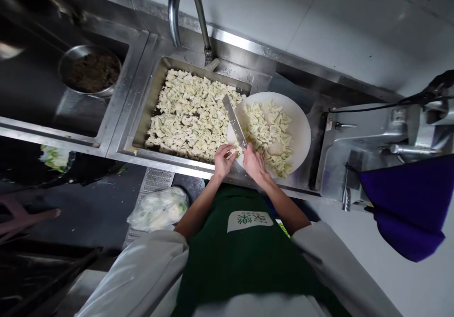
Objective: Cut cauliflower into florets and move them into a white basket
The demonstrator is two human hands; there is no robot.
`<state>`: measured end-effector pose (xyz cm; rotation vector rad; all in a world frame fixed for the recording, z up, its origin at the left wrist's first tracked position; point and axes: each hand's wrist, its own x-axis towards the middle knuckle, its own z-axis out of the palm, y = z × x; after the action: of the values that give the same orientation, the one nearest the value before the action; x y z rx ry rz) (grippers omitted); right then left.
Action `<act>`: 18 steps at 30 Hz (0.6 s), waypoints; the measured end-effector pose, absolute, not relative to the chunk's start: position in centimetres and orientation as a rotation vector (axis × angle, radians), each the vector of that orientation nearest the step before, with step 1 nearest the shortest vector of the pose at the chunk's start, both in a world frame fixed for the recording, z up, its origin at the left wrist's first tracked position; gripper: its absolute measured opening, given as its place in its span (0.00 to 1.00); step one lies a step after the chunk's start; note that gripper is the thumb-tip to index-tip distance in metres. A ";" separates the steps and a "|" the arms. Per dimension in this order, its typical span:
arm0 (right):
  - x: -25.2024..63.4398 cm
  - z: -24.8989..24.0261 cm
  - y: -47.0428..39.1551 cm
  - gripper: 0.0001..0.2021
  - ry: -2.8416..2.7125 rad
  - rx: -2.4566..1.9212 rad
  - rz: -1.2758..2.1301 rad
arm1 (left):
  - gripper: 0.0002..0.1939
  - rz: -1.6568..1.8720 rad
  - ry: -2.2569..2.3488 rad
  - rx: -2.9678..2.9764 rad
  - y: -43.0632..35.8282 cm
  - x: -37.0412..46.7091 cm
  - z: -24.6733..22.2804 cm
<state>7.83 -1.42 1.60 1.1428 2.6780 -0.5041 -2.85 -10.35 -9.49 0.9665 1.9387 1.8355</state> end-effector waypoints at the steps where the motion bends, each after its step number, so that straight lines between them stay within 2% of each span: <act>1: 7.4 1.2 -1.3 0.23 2.672 1.140 -0.497 | 0.16 1.825 1.936 0.983 -10.3 -2.9 -9.5; 7: 7.1 1.2 0.2 0.20 2.656 1.171 -0.585 | 0.12 1.797 1.948 1.064 -10.1 -2.9 -9.0; 13: 9.6 3.1 1.3 0.20 2.739 1.441 -0.641 | 0.10 1.692 1.866 1.108 -10.5 -3.7 -8.5; 18: 10.4 2.7 0.8 0.20 2.763 1.583 -0.722 | 0.18 1.721 1.829 1.041 -10.8 -2.7 -9.6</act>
<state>10.37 0.84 2.74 1.5834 2.7632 -0.7217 -2.70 -10.82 -9.60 1.0405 1.8289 1.7210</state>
